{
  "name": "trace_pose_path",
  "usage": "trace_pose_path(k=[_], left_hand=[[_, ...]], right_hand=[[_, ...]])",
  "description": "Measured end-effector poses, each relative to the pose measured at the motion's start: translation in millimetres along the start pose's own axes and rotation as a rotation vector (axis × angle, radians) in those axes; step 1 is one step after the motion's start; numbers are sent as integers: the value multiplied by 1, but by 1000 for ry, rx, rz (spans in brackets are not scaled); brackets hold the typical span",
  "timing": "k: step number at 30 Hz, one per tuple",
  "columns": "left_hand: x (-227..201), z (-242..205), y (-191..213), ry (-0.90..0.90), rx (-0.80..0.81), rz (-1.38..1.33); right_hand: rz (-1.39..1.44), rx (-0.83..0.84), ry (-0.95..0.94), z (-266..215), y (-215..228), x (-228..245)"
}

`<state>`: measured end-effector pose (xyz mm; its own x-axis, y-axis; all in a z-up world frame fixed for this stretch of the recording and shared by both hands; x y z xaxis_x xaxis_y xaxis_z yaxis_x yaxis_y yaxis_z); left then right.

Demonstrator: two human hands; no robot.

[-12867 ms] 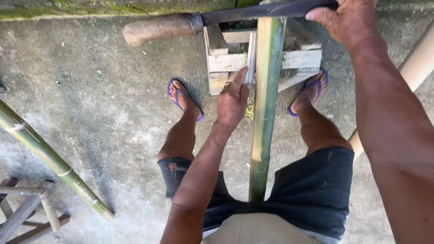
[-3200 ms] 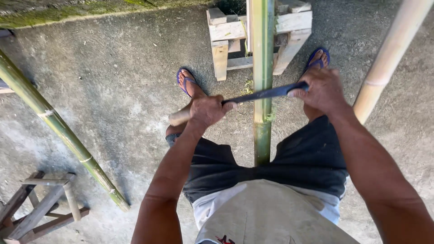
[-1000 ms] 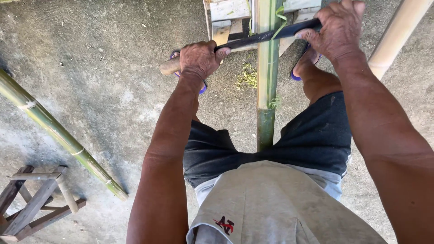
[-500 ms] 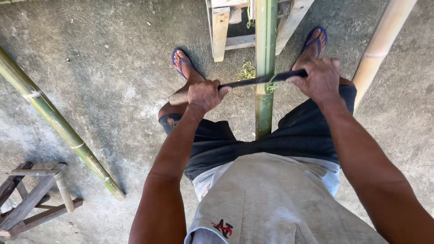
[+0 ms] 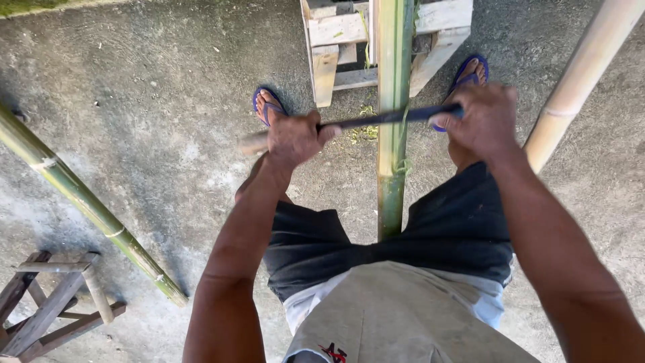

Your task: The recorder uses a machete to shave and shape a piece of bamboo.

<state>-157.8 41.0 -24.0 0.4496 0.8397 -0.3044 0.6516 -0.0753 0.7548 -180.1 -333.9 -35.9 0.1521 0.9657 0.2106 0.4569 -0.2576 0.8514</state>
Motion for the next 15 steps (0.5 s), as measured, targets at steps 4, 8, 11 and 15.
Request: trace_pose_path(k=[4,8,11,15], left_hand=[[47,74,45,65,-150,-61],[89,137,83,34,-294,5],[104,166,105,-40,-491,56],[101,175,126,-157,-756,38]], right_hand=[[-162,-364,219,97,29,-16],[-77,-249,68,186,71,-5],[-87,-240,62,203,60,-12],[-99,-243,47,210,45,-22]])
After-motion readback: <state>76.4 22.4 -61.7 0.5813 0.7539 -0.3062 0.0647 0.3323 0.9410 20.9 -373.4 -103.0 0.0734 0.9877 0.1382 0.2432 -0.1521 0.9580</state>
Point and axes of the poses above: each hand's wrist, its own z-axis towards the middle knuckle, its own y-axis out of the back of the hand, x = y × z, the point moved 2 cm from there along z, towards the middle knuckle, and after that the axes turned 12 degrees about -y, right-handed, at the moved point
